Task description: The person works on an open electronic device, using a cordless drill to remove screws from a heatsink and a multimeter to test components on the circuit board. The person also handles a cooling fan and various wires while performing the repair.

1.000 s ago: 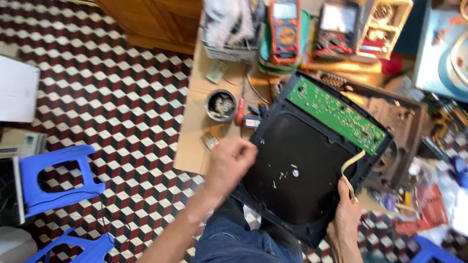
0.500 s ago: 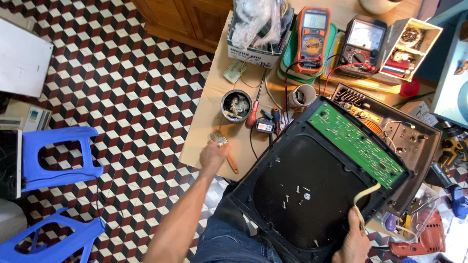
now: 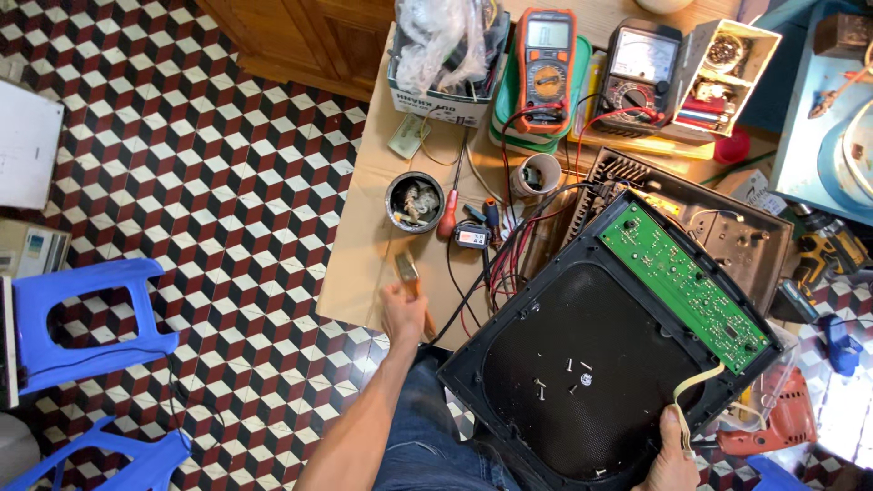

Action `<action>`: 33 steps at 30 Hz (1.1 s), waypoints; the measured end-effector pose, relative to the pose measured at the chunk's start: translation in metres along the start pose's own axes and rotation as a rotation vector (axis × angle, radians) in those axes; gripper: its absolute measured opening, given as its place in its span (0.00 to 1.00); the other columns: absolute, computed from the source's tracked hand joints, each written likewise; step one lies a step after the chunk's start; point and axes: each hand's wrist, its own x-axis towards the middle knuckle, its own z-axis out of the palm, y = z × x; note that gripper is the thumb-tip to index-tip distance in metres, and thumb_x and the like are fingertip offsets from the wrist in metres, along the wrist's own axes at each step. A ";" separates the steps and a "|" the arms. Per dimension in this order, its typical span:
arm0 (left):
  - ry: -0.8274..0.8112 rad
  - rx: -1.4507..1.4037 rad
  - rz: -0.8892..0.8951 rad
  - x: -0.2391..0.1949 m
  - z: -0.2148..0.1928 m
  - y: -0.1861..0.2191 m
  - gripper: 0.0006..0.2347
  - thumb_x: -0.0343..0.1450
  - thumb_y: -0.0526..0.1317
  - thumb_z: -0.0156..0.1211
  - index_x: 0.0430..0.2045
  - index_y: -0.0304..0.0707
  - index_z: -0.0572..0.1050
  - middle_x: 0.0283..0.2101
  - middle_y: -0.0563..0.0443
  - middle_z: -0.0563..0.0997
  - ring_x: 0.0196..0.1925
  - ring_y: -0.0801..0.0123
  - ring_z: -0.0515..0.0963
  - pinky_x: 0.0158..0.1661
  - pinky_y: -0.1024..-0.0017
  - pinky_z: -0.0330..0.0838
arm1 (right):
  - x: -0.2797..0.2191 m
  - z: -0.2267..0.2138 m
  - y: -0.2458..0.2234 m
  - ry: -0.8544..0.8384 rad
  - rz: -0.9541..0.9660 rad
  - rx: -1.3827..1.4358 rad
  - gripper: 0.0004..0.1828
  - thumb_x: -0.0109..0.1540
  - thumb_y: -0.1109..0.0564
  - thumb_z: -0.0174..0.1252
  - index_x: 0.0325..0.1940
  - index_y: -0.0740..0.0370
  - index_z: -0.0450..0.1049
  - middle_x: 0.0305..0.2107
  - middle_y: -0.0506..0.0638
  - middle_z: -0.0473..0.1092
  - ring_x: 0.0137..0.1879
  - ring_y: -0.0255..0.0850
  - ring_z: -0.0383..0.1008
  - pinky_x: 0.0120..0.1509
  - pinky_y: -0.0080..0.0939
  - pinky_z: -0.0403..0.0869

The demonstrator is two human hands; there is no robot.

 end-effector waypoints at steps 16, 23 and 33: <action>0.355 0.155 0.643 0.069 -0.046 0.135 0.19 0.69 0.42 0.62 0.51 0.29 0.70 0.47 0.30 0.79 0.48 0.37 0.79 0.44 0.49 0.73 | 0.038 -0.020 0.015 -0.178 -0.063 -0.342 0.30 0.70 0.44 0.56 0.65 0.72 0.70 0.56 0.57 0.73 0.62 0.42 0.73 0.70 0.38 0.66; -0.126 0.179 0.313 0.149 -0.050 0.096 0.12 0.71 0.41 0.51 0.36 0.28 0.75 0.36 0.32 0.82 0.37 0.42 0.85 0.43 0.52 0.79 | -0.002 0.039 0.005 -0.177 -0.116 -0.375 0.26 0.66 0.46 0.62 0.60 0.69 0.76 0.51 0.56 0.75 0.56 0.40 0.73 0.65 0.40 0.68; 0.082 0.017 0.090 0.097 -0.278 0.085 0.11 0.75 0.36 0.48 0.43 0.25 0.75 0.38 0.33 0.85 0.32 0.57 0.87 0.32 0.64 0.79 | -0.092 0.177 0.020 -0.486 0.341 -0.340 0.24 0.63 0.47 0.61 0.56 0.66 0.80 0.43 0.52 0.77 0.46 0.38 0.74 0.51 0.38 0.71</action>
